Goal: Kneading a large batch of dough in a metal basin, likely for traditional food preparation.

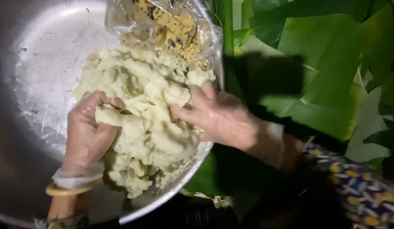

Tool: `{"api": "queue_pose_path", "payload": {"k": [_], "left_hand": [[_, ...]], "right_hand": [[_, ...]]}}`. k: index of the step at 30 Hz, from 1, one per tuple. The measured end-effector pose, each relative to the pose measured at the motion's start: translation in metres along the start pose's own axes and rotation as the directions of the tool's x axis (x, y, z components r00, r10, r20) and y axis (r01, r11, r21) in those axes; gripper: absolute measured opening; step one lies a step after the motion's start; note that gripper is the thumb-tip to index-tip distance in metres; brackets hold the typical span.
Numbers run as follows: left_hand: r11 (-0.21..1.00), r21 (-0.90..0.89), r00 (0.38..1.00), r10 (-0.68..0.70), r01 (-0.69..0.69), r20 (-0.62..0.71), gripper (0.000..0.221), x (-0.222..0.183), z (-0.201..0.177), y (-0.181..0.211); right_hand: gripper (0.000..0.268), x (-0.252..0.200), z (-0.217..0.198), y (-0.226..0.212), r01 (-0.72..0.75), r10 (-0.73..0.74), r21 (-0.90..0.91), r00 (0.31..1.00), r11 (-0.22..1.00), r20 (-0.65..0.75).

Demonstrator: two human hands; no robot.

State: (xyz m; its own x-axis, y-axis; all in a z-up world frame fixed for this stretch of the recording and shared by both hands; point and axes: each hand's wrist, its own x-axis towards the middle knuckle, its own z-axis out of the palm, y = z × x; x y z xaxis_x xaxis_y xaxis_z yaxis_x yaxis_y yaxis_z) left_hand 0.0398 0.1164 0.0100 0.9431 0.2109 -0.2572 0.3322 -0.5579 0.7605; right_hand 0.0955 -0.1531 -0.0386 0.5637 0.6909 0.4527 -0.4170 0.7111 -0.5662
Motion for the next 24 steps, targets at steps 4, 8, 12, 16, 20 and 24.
{"api": "queue_pose_path", "payload": {"k": [4, 8, 12, 16, 20, 24], "left_hand": [[0.946, -0.101, 0.926, -0.273, 0.307, 0.262, 0.064, -0.01, -0.007, 0.06], [0.938, 0.217, 0.961, 0.251, -0.27, 0.113, 0.059, 0.006, 0.021, 0.025], [0.85, 0.416, 0.946, 0.307, -0.323, 0.105, 0.039, 0.019, 0.023, 0.021], [0.767, 0.576, 0.959, 0.239, -0.283, 0.153, 0.037, 0.006, 0.029, 0.02], [0.595, 0.778, 0.976, 0.186, -0.201, 0.11, 0.05, -0.046, 0.026, 0.031], [0.782, 0.618, 0.965, 0.219, -0.083, -0.147, 0.053, -0.131, 0.042, 0.041]], "right_hand": [[0.026, -0.004, 0.003, 0.04, -0.373, 0.287, -0.924, 0.897, 0.082, -0.337], [0.025, 0.0, 0.029, 0.057, -0.453, 0.167, -0.89, 0.875, -0.051, -0.454], [0.026, 0.011, 0.079, 0.088, -0.725, 0.243, -0.688, 0.675, 0.037, -0.697], [0.074, 0.017, 0.105, 0.122, -0.885, 0.434, -0.096, 0.314, 0.455, -0.845], [0.021, 0.033, 0.111, 0.099, -0.941, 0.531, -0.012, 0.201, 0.338, -0.823], [0.063, 0.02, 0.103, 0.027, -0.939, 0.823, -0.318, 0.282, 0.132, -0.493]]}}
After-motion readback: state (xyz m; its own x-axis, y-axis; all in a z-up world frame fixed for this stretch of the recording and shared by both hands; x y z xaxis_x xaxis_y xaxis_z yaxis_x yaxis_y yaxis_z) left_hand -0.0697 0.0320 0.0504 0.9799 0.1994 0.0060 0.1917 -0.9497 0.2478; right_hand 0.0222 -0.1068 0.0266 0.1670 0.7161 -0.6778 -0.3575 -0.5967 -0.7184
